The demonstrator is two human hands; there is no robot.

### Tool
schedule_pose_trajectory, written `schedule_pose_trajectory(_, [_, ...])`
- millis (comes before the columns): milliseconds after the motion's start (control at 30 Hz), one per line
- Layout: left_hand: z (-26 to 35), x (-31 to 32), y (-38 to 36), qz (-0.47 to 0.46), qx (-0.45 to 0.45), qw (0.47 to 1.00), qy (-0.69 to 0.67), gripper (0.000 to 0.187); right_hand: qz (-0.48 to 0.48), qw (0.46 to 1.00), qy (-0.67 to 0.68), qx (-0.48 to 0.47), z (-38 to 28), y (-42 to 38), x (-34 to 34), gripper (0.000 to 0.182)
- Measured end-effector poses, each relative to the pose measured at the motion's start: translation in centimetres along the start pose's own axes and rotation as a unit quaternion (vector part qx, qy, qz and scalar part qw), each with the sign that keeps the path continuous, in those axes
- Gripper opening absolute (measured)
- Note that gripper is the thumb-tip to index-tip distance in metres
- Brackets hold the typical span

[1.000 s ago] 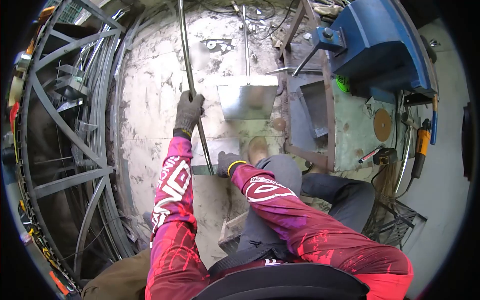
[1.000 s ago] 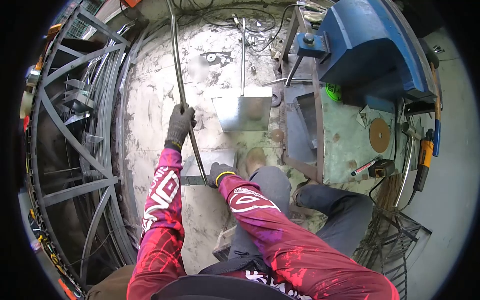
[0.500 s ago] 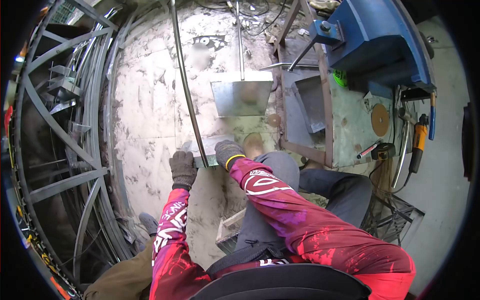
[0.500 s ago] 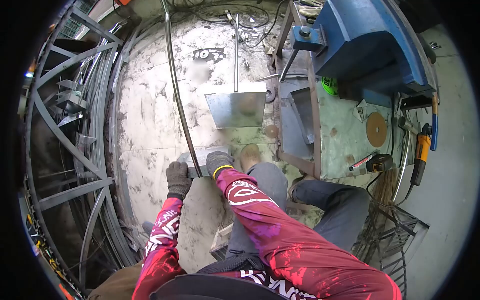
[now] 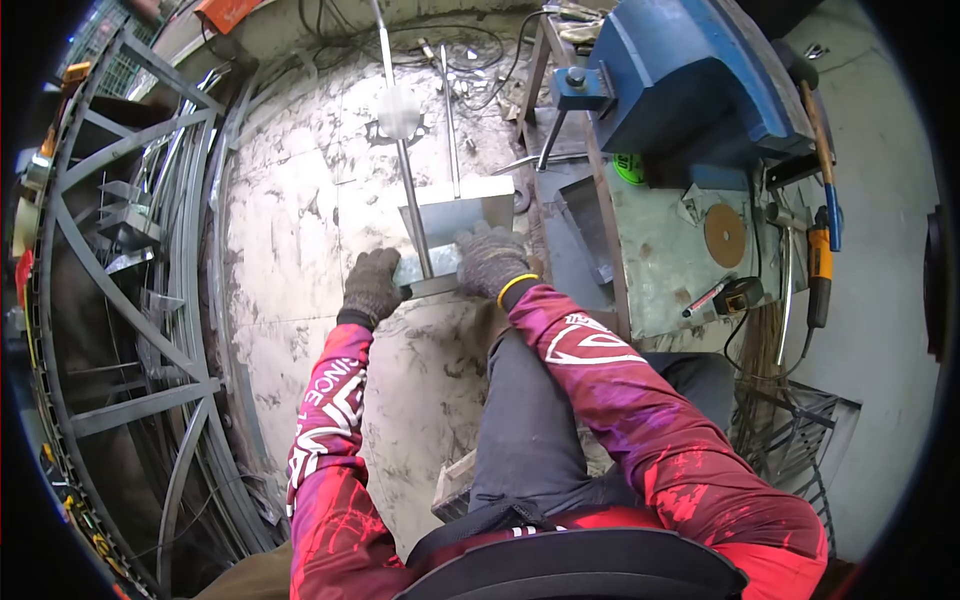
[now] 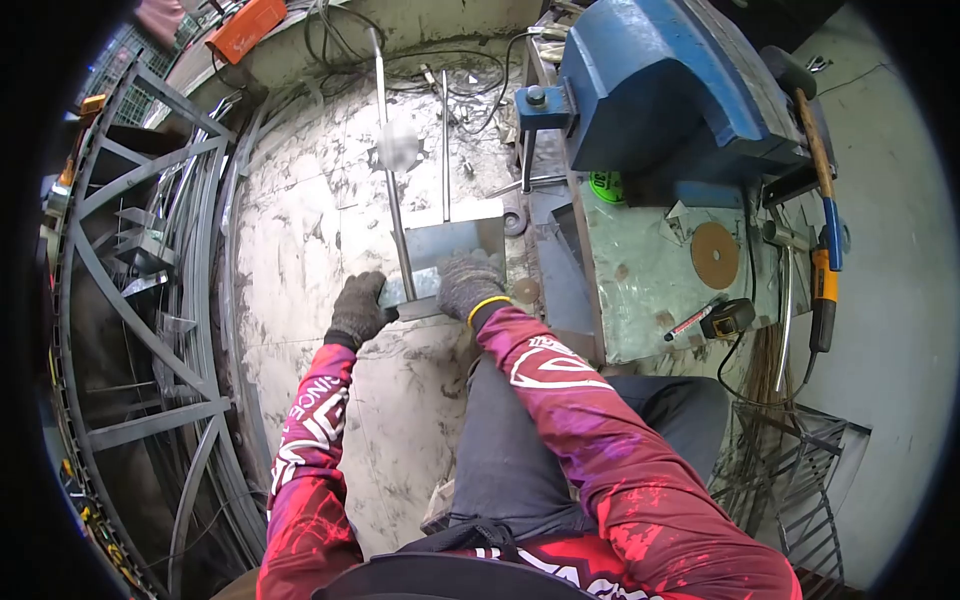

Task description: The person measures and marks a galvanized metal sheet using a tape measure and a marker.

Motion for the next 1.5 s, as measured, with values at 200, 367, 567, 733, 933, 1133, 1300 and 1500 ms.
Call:
schedule_pose_trajectory(200, [2.2, -0.8, 7.7, -0.017, 0.060, 0.998, -0.023, 0.053, 0.186, 0.982, 0.002, -0.028, 5.0, 0.9, -1.9, 0.043])
schedule_pose_trajectory(367, [2.4, 0.7, 12.2, -0.077, 0.078, 0.994, -0.002, 0.053, 0.277, 0.919, 0.268, -0.080, 6.1, -6.1, -0.5, 0.035])
schedule_pose_trajectory(567, [1.2, 2.8, 15.2, -0.109, 0.083, 0.988, 0.065, 0.051, 0.228, 0.913, 0.276, -0.195, 4.3, -18.6, 0.4, 0.031])
schedule_pose_trajectory(733, [1.9, 1.9, 15.6, -0.134, 0.020, 0.986, 0.093, 0.053, 0.250, 0.898, 0.300, -0.202, 4.7, -17.7, 1.5, 0.023])
schedule_pose_trajectory(933, [1.9, 3.7, 16.3, -0.110, 0.042, 0.987, 0.114, 0.053, 0.239, 0.895, 0.322, -0.195, 5.1, -17.7, 1.8, 0.024])
schedule_pose_trajectory(1133, [3.2, 5.1, 15.7, -0.106, 0.022, 0.989, 0.099, 0.055, 0.245, 0.891, 0.329, -0.195, 5.2, -17.8, 2.0, 0.025])
schedule_pose_trajectory(1300, [3.5, 5.1, 15.3, -0.114, 0.019, 0.989, 0.093, 0.060, 0.249, 0.888, 0.332, -0.200, 5.3, -17.6, 1.8, 0.025])
schedule_pose_trajectory(1500, [3.7, 5.2, 15.3, -0.118, 0.004, 0.985, 0.124, 0.063, 0.267, 0.885, 0.321, -0.208, 5.2, -17.5, 1.5, 0.024])
Point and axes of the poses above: each hand's wrist, its own y-axis towards the middle knuckle, its own x-axis out of the palm, z = x × y, the point moved 1 cm from there along y, towards the middle knuckle, and after that the axes turned 2 degrees about z, right-handed, at the moved point
